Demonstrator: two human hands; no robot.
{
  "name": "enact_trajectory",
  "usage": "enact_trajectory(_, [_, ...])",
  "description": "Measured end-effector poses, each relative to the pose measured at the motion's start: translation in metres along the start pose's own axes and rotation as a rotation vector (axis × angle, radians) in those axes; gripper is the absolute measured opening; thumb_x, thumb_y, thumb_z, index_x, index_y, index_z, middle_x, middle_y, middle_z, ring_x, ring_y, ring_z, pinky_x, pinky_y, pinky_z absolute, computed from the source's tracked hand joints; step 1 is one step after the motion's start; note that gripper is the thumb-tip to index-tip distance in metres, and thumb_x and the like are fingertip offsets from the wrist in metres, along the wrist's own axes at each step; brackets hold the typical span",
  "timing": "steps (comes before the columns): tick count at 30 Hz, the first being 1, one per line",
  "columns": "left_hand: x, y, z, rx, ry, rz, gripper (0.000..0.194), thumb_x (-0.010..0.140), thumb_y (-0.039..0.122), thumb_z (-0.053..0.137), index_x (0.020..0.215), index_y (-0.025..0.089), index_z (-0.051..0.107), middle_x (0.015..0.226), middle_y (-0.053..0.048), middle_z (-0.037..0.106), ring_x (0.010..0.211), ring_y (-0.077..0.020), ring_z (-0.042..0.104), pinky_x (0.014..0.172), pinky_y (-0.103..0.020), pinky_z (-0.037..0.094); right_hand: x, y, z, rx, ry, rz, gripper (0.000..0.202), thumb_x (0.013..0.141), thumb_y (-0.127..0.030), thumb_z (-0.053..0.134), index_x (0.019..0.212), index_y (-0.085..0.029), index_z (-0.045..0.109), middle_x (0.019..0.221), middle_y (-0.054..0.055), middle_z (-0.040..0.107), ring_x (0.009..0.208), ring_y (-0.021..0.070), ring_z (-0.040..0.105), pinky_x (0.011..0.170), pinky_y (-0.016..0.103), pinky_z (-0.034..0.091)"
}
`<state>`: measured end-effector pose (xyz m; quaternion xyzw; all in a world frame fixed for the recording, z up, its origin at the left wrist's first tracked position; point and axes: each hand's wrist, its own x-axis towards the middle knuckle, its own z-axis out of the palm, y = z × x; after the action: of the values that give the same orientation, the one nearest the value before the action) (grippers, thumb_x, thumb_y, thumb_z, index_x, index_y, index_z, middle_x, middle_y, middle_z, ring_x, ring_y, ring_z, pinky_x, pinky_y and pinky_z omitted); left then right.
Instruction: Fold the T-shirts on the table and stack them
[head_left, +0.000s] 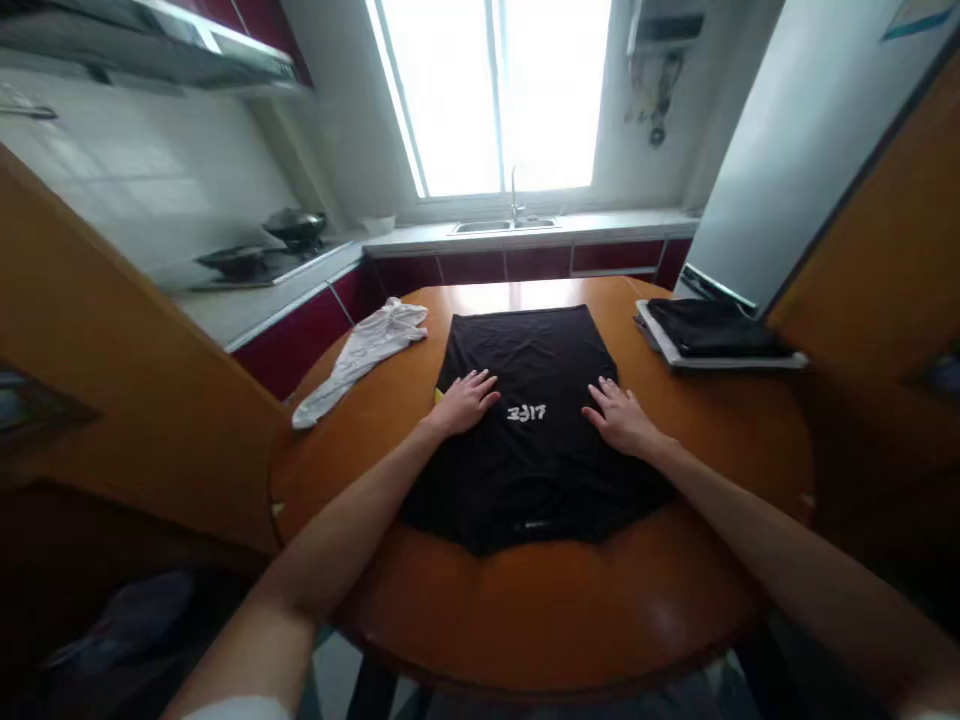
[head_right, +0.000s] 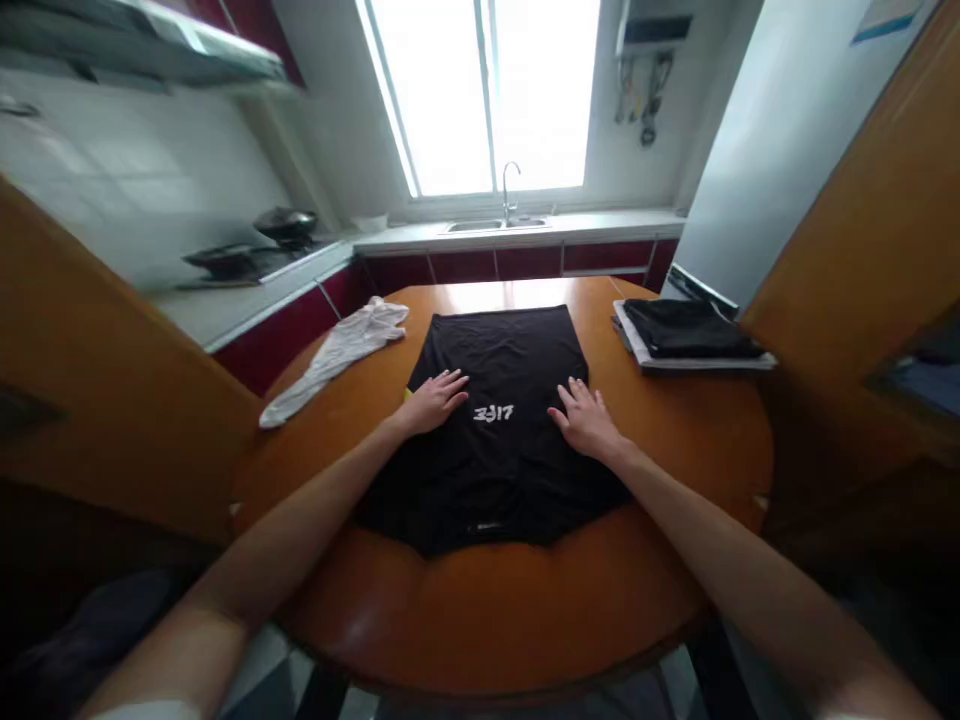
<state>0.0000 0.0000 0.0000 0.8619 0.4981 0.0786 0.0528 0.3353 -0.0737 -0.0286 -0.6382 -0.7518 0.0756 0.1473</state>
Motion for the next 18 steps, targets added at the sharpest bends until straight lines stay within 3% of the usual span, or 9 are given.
enact_trajectory(3, [0.0,-0.001,0.001,-0.006,0.033,-0.002,0.055,0.105,0.049,0.032,0.151,0.021,0.045,0.161,-0.012,0.037,0.151,-0.0333,0.027,0.119,-0.058,0.024,0.0,-0.003,-0.005,0.028,0.104,0.007,0.06,0.101,-0.045,0.042,0.153,-0.013,0.042,0.162,0.02,0.031,0.151,0.0333,0.026,0.12,0.06,0.023])
enact_trajectory(6, [0.0,-0.004,-0.008,-0.085,0.144,0.036,0.052,0.104,0.047,0.036,0.146,0.02,0.052,0.156,-0.012,0.045,0.149,-0.0301,0.034,0.12,-0.053,0.028,-0.001,-0.007,-0.011,0.092,0.197,-0.013,0.055,0.1,-0.042,0.043,0.149,-0.017,0.047,0.161,0.017,0.036,0.15,0.032,0.029,0.119,0.06,0.024])
enact_trajectory(9, [-0.001,-0.003,-0.032,-0.239,0.281,0.131,0.049,0.101,0.048,0.045,0.134,0.017,0.062,0.142,-0.013,0.058,0.134,-0.0266,0.052,0.114,-0.042,0.039,-0.004,-0.01,-0.022,0.182,0.287,-0.066,0.049,0.098,-0.036,0.047,0.142,-0.016,0.056,0.157,0.017,0.042,0.148,0.0312,0.034,0.119,0.057,0.027])
enact_trajectory(11, [-0.005,0.002,-0.054,-0.345,0.311,0.201,0.043,0.097,0.046,0.053,0.124,0.017,0.068,0.127,-0.012,0.067,0.116,-0.0239,0.063,0.103,-0.036,0.049,-0.007,-0.011,-0.033,0.258,0.356,-0.128,0.041,0.096,-0.034,0.051,0.13,-0.016,0.064,0.148,0.017,0.053,0.141,0.0303,0.045,0.117,0.052,0.034])
enact_trajectory(15, [-0.032,0.023,-0.095,-0.459,0.205,0.327,0.034,0.094,0.041,0.063,0.116,0.017,0.073,0.104,-0.009,0.071,0.09,-0.0176,0.068,0.078,-0.025,0.053,-0.025,-0.014,-0.062,0.396,0.421,-0.258,0.022,0.094,-0.03,0.056,0.105,-0.02,0.073,0.113,0.01,0.07,0.109,0.0254,0.065,0.1,0.042,0.05])
enact_trajectory(18, [-0.068,0.033,-0.106,-0.439,0.048,0.461,0.03,0.095,0.038,0.065,0.113,0.017,0.075,0.101,-0.009,0.07,0.085,-0.0152,0.067,0.075,-0.022,0.051,-0.051,-0.014,-0.077,0.428,0.366,-0.363,0.016,0.095,-0.027,0.057,0.099,-0.022,0.073,0.101,0.007,0.069,0.097,0.0224,0.066,0.089,0.037,0.053])
